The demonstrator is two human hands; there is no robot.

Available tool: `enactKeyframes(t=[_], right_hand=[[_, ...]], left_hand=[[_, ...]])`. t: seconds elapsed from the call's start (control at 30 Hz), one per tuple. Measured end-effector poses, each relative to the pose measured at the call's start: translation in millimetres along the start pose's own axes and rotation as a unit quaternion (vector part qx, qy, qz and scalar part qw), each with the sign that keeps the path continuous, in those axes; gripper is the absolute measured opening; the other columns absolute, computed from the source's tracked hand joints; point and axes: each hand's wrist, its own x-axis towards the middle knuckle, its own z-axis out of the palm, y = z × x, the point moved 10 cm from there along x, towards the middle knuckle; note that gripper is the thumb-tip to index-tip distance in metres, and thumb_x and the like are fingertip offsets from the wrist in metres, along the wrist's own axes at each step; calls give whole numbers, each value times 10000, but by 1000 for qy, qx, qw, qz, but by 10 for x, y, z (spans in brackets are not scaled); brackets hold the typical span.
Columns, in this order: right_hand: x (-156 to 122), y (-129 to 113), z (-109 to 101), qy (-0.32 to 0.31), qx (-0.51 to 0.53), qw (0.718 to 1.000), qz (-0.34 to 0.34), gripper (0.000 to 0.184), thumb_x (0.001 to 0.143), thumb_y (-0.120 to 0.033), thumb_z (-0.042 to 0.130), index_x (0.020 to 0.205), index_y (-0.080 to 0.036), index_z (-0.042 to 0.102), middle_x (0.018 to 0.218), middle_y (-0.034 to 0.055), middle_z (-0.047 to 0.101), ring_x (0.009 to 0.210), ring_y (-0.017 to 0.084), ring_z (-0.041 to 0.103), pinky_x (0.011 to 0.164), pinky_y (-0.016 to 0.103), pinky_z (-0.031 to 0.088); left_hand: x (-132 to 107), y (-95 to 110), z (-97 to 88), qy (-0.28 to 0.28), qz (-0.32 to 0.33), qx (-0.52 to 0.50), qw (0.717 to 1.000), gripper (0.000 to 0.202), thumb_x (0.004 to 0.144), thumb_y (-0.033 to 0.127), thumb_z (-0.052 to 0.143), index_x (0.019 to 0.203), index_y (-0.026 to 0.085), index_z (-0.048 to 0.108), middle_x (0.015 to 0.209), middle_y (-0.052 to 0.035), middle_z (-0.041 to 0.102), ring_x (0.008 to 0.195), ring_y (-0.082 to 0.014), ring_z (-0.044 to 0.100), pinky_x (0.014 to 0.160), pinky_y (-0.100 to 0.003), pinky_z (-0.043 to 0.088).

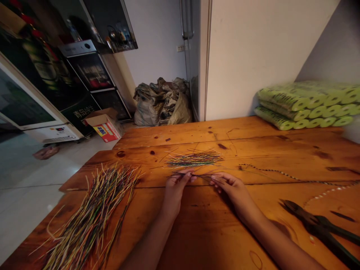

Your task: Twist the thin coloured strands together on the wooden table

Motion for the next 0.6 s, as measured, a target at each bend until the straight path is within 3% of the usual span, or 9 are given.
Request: enactKeyframes(t=[0.17, 0.27, 0.37, 0.47, 0.6], right_hand=[[7, 7, 1, -7, 6, 1000, -1, 259, 557, -369, 759, 696, -165, 682, 640, 18, 647, 504, 85, 463, 478, 214, 341], [5, -45, -51, -7, 48, 999, -5, 261, 681, -400, 674, 838, -193, 681, 827, 47, 674, 658, 123, 549, 540, 217, 394], [-57, -21, 101, -104, 73, 990, 64, 395, 801, -498, 494, 1018, -200, 636, 973, 91, 663, 784, 165, 594, 632, 265, 439], [-233, 4, 350, -239, 15, 964, 119, 421, 815, -490, 479, 1000, -151, 648, 820, 82, 670, 647, 133, 574, 590, 250, 416], [-280, -76, 434, -245, -19, 966, 77, 282, 763, -408, 592, 825, -147, 677, 585, -23, 544, 536, 84, 460, 525, 205, 352]], left_hand=[[-3, 17, 4, -1, 3, 0, 1000, 155, 682, 265, 685, 811, 184, 710, 756, 1, 701, 661, -94, 615, 692, -210, 478], [-10, 37, -13, 9, 1, -9, 1000, 149, 673, 272, 687, 789, 180, 707, 723, 6, 691, 639, -95, 602, 676, -215, 473], [-23, 39, 19, -2, -6, 17, 1000, 158, 655, 276, 695, 766, 164, 703, 720, -1, 685, 604, -92, 579, 646, -216, 462], [-39, 41, 47, -11, -7, 68, 998, 174, 644, 291, 700, 753, 155, 700, 705, -7, 679, 608, -98, 572, 642, -216, 452], [-50, 46, 48, -15, -14, 74, 997, 225, 668, 354, 674, 787, 164, 694, 719, -6, 679, 643, -115, 588, 679, -230, 447]])
